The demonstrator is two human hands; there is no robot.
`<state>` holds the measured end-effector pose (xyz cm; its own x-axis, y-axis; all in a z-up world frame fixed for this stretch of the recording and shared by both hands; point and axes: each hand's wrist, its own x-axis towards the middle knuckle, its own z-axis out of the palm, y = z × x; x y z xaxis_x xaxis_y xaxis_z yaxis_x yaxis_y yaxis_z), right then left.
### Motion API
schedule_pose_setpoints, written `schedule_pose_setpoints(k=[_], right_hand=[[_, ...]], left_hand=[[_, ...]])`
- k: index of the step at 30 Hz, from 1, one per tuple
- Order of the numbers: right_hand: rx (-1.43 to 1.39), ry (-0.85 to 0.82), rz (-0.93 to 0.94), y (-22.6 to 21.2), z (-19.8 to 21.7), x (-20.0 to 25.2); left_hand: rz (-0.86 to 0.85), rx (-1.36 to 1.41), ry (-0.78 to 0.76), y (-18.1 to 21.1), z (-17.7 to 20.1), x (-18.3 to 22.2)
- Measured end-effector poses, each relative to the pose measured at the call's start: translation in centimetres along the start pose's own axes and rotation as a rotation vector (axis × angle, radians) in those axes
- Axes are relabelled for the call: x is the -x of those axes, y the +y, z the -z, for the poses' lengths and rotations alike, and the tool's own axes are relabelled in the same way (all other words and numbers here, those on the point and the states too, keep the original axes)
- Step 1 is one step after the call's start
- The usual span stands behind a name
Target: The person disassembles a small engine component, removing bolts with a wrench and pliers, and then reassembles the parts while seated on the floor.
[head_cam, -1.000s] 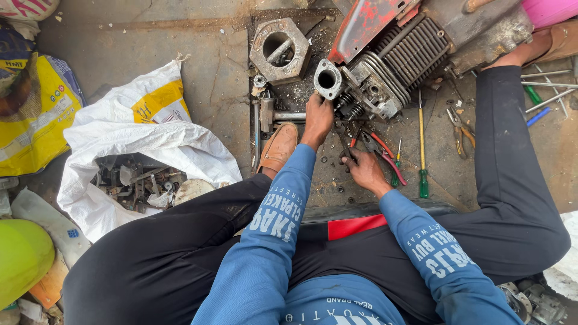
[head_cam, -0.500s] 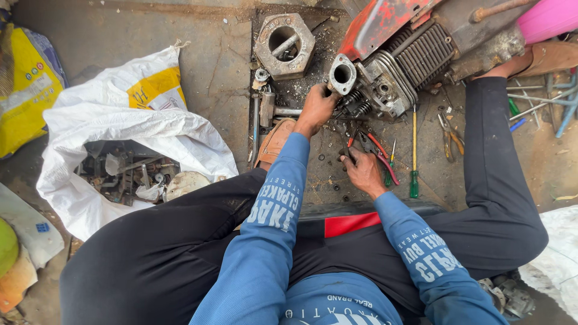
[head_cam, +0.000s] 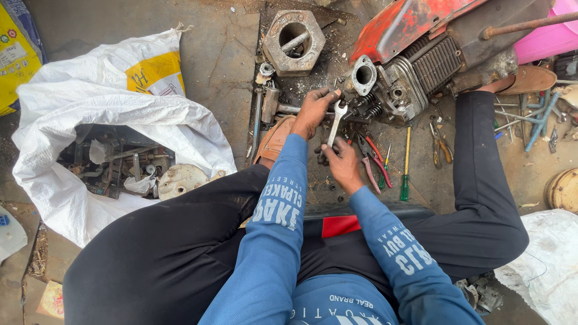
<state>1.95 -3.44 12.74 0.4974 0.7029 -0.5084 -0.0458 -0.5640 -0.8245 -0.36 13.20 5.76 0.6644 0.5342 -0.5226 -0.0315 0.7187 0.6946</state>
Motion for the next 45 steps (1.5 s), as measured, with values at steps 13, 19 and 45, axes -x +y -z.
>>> schedule_pose_setpoints(k=[13,19,45], right_hand=[[-0.504,0.161,0.015,1.7,-5.6,-5.9],[-0.451,0.196,0.033,0.0,-5.7,-5.2],[-0.467,0.150,-0.013,-1.6,-6.0,-4.1]], left_hand=[[-0.176,-0.608,0.030,5.1,-1.0,4.5],[-0.144,-0.579,0.016,4.9,-1.1,4.1],[-0.141,-0.753,-0.037,5.6,-0.6,1.6]])
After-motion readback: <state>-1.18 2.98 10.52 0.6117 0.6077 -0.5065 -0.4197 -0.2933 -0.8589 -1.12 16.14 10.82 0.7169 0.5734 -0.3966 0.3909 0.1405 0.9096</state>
